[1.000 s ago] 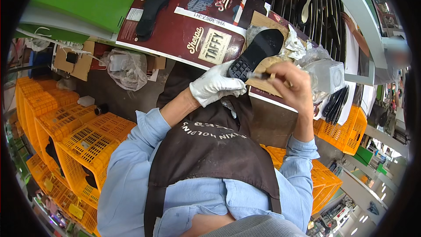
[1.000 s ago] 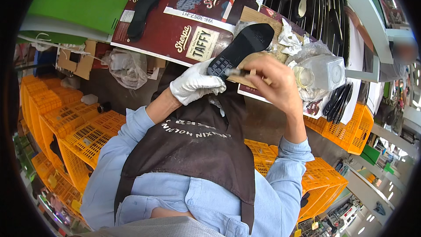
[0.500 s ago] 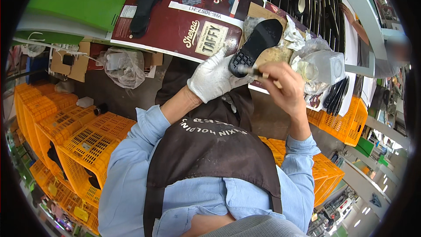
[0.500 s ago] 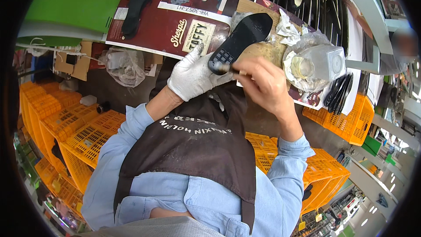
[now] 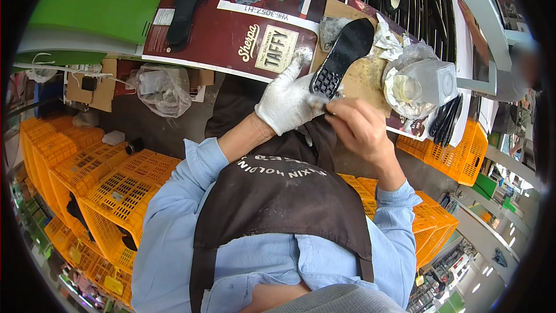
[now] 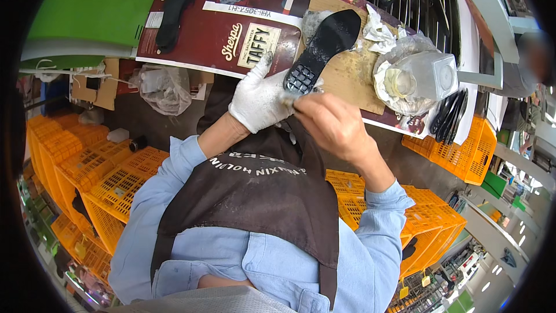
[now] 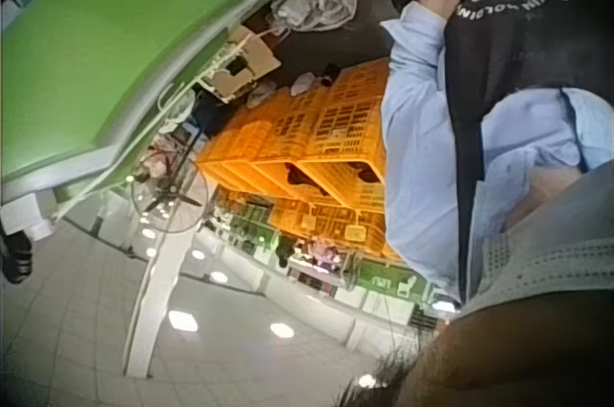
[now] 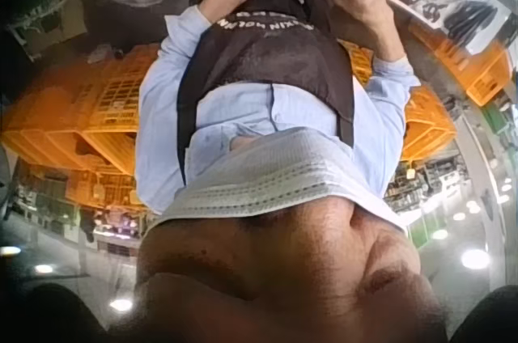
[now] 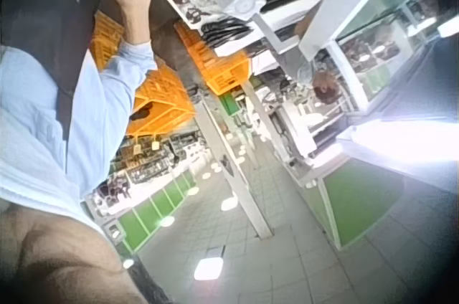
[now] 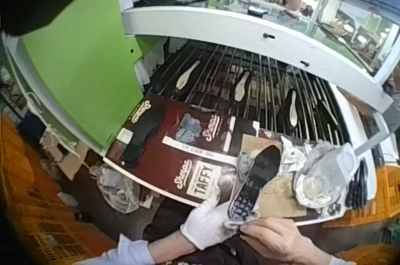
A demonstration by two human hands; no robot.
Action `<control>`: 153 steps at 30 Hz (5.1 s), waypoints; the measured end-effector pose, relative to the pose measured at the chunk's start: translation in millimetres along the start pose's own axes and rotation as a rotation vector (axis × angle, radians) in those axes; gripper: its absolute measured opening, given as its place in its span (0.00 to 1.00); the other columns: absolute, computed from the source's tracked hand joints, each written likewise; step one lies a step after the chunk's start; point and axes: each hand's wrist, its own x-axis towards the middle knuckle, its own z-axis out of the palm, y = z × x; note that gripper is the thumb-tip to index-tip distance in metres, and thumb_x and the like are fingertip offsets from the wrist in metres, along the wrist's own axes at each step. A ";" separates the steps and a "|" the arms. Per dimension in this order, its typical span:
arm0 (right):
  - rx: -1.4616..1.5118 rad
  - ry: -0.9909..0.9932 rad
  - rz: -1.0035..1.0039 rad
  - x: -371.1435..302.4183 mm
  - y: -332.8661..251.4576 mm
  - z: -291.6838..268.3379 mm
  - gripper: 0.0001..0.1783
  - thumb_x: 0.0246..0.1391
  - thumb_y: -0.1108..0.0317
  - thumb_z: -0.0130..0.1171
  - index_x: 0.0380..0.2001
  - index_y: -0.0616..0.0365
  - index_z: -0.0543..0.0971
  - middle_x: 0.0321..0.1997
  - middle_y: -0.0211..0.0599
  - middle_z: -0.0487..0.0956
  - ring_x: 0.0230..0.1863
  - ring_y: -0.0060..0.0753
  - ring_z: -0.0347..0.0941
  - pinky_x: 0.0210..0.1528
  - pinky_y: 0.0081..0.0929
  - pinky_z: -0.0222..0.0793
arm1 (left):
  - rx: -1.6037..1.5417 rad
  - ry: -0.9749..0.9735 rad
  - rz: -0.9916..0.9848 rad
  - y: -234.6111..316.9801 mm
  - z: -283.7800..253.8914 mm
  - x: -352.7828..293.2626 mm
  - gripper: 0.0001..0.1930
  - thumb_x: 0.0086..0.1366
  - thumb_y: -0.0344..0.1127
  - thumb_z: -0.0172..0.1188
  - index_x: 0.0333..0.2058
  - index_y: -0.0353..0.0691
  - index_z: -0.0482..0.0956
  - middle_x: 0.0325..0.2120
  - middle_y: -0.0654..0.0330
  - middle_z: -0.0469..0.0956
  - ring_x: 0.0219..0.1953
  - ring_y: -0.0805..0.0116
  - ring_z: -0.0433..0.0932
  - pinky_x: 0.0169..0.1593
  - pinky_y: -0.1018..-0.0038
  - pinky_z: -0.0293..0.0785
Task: The person applies liquid to shoe outsoles with a small applicator and places the outsoles onto a conveyor belt.
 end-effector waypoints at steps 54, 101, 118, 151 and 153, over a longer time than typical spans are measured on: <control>-0.140 0.425 0.578 0.4 122.2 -18.4 0.09 0.50 0.71 0.62 0.36 0.63 0.81 0.27 0.38 0.82 0.25 0.23 0.76 0.32 0.22 0.71 | 0.342 0.532 0.127 -23.2 3.7 14.4 0.23 0.72 0.37 0.39 0.63 0.37 0.54 0.56 0.35 0.63 0.56 0.41 0.67 0.61 0.53 0.66; 0.302 0.092 0.553 84.5 143.5 -15.3 0.10 0.52 0.74 0.60 0.38 0.65 0.80 0.31 0.34 0.82 0.32 0.22 0.77 0.36 0.19 0.73 | 0.254 0.529 0.335 3.4 42.1 -18.9 0.21 0.71 0.40 0.43 0.59 0.36 0.62 0.51 0.48 0.70 0.49 0.54 0.73 0.51 0.59 0.75; 0.263 0.123 0.513 96.7 142.6 -12.4 0.10 0.52 0.74 0.60 0.39 0.66 0.80 0.32 0.34 0.82 0.35 0.21 0.77 0.39 0.18 0.73 | 0.278 0.479 0.325 9.8 34.5 -24.7 0.22 0.72 0.40 0.40 0.59 0.33 0.60 0.52 0.45 0.69 0.52 0.51 0.72 0.52 0.58 0.75; -0.127 0.409 0.375 16.2 119.4 -22.9 0.11 0.48 0.79 0.62 0.37 0.62 0.79 0.35 0.38 0.79 0.31 0.28 0.76 0.33 0.22 0.71 | 0.468 0.452 0.268 -0.5 47.5 -21.1 0.29 0.68 0.38 0.48 0.64 0.36 0.52 0.54 0.48 0.67 0.52 0.55 0.73 0.52 0.61 0.74; -0.097 0.239 0.193 18.5 93.5 -16.5 0.13 0.45 0.81 0.63 0.37 0.60 0.79 0.34 0.40 0.79 0.31 0.35 0.76 0.33 0.25 0.72 | 0.573 0.452 0.243 -1.2 52.0 -17.2 0.35 0.64 0.32 0.56 0.65 0.36 0.47 0.52 0.49 0.69 0.45 0.55 0.78 0.46 0.68 0.80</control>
